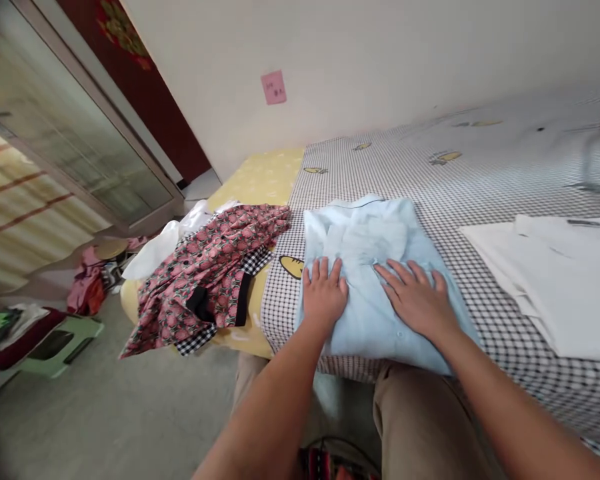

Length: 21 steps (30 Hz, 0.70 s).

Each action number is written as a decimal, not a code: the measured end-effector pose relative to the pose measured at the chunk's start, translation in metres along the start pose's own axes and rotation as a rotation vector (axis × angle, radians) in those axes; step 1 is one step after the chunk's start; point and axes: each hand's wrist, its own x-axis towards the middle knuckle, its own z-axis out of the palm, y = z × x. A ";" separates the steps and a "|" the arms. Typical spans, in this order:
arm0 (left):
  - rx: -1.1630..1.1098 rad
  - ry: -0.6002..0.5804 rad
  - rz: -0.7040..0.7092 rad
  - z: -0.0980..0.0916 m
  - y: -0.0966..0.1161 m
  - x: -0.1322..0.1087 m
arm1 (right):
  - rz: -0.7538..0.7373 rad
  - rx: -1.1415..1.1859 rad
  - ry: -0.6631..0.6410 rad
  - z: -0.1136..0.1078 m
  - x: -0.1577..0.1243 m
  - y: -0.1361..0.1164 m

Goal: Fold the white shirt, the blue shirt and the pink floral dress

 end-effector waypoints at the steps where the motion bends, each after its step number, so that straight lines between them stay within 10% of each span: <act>1: -0.002 -0.006 0.003 -0.001 0.000 0.000 | 0.006 -0.004 -0.002 -0.003 0.000 -0.002; 21: 0.097 -0.073 0.026 -0.012 0.003 0.007 | 0.063 0.057 -0.029 -0.021 0.004 -0.019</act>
